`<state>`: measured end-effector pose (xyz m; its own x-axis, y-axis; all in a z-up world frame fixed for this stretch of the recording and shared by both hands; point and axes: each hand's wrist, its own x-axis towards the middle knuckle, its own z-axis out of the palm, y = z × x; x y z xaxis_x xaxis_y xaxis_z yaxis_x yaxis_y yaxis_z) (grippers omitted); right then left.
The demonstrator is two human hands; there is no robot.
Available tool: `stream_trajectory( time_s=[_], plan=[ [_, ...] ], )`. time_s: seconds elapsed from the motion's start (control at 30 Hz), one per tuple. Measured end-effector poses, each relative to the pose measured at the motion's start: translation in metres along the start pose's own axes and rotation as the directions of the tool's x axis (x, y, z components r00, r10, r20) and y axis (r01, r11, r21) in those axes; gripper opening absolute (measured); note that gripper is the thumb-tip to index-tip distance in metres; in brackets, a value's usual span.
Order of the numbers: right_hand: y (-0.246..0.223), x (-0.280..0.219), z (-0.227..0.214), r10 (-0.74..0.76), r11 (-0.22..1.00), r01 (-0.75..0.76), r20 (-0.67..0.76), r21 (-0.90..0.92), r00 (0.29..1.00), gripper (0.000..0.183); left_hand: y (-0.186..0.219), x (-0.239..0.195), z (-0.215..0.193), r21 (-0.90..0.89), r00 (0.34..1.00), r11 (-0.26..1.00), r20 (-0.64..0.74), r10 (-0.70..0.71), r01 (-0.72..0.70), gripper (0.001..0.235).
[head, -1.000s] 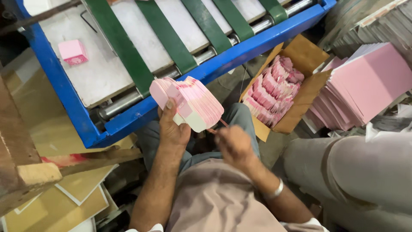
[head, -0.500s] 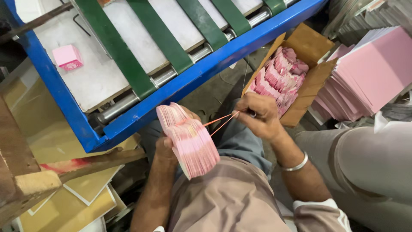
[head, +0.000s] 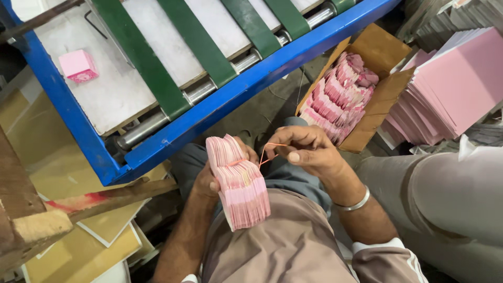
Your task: The person aligns stacks of pink paper sheets on a conveyor belt, then uses a rubber band to tie them into bundles. The person places the finished bundles into a cardboard box.
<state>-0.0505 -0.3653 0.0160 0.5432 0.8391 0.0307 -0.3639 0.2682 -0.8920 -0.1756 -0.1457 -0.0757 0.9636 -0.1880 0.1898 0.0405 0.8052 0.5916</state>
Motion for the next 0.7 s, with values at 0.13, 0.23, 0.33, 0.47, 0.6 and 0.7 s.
stream_trajectory(
  time_s=[0.13, 0.23, 0.33, 0.47, 0.6, 0.7],
  plan=[
    [0.018, -0.006, -0.016, -0.105, 0.982, 0.094, 0.060, 0.165, 0.993, 0.015, -0.005, 0.003, -0.002, 0.030, 0.999, 0.999, 0.030, -0.036, 0.035, 0.095],
    [0.030, -0.002, -0.017, -0.032, 0.943, 0.024, 0.019, 0.331, 0.999, 0.010, -0.011, 0.009, 0.006, 0.013, 0.988, 0.991, 0.074, -0.134, 0.133, 0.098],
    [0.043, 0.012, -0.023, 0.118, 0.926, -0.078, -0.088, 0.369, 0.989, 0.010, -0.009, 0.018, 0.013, 0.031, 0.981, 0.984, 0.081, -0.175, 0.173, 0.096],
    [0.084, 0.029, -0.060, 0.172, 0.978, -0.135, -0.250, 0.156, 0.953, 0.006, -0.005, 0.017, 0.011, 0.026, 0.998, 0.998, 0.031, -0.051, 0.050, 0.088],
    [0.120, 0.009, -0.103, 0.032, 0.993, -0.065, -0.304, -0.097, 0.952, 0.027, 0.009, 0.003, -0.002, 0.113, 0.998, 0.992, -0.035, 0.058, -0.053, 0.080],
    [0.106, -0.010, -0.116, 0.147, 0.978, -0.110, -0.210, 0.178, 0.967, 0.025, 0.013, -0.006, -0.007, 0.346, 0.996, 0.938, -0.079, 0.030, -0.001, 0.074]
  ],
)
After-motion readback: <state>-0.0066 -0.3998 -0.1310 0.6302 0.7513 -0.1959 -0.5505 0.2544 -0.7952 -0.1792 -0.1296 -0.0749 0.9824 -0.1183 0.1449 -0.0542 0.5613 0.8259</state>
